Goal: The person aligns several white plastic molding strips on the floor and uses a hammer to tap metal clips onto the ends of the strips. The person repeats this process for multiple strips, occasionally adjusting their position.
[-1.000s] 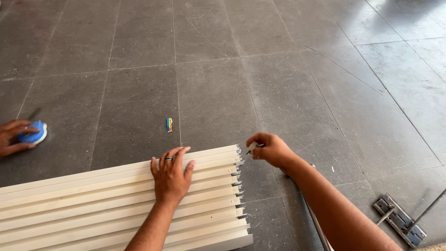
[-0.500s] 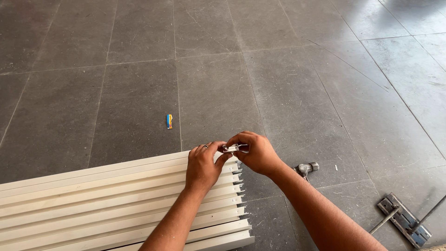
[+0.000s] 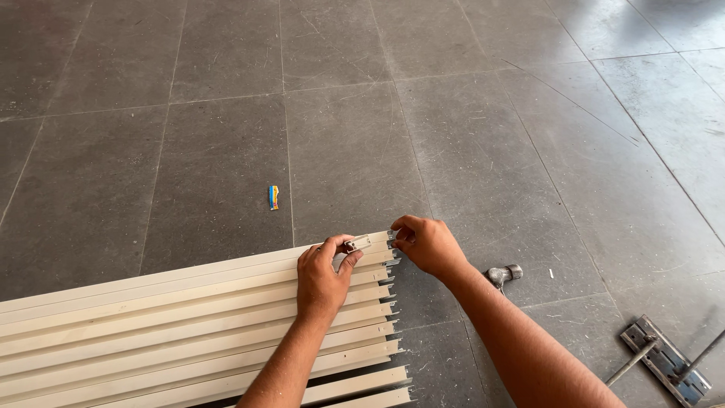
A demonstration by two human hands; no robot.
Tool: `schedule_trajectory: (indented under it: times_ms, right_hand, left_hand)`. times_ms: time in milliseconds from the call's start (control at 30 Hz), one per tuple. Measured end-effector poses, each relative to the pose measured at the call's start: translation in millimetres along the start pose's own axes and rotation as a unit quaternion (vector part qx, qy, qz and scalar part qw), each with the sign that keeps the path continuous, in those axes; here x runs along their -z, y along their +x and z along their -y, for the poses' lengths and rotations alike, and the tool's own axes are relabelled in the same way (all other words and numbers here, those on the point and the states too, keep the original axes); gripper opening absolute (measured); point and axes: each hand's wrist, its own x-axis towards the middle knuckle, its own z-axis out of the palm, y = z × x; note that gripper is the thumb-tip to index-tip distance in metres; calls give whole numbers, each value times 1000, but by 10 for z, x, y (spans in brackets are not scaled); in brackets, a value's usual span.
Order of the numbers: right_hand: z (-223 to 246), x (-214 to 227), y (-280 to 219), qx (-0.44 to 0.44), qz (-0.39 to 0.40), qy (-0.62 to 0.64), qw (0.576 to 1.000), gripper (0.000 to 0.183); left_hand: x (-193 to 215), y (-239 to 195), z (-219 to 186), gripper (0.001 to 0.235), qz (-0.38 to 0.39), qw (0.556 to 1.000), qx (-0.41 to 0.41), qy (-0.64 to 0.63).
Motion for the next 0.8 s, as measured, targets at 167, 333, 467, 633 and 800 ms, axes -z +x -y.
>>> schedule_trajectory:
  times_ms: [167,333,467,633,800]
  right_hand:
    - [-46,4,164,49,-15,9,999,24]
    - [20,-65,348,28,-53,40,997,24]
    - [39,-127,282,-23,-103,106,989,29]
    - [-65,-210,54,-76,-92,117,986,19]
    - [-123,-227,86,-69,-32,89,993,22]
  left_hand:
    - [-41,-65,-12,31,-36,998,-54,27]
    - [-39,-75,-38,33,-10,999,-25,47]
    - [-5,-32,-58,33,17,1000,14,14]
    - [0,48,-71,36,19,992,108,-66]
    - [-43,169,-137,33,-14,998,26,-59]
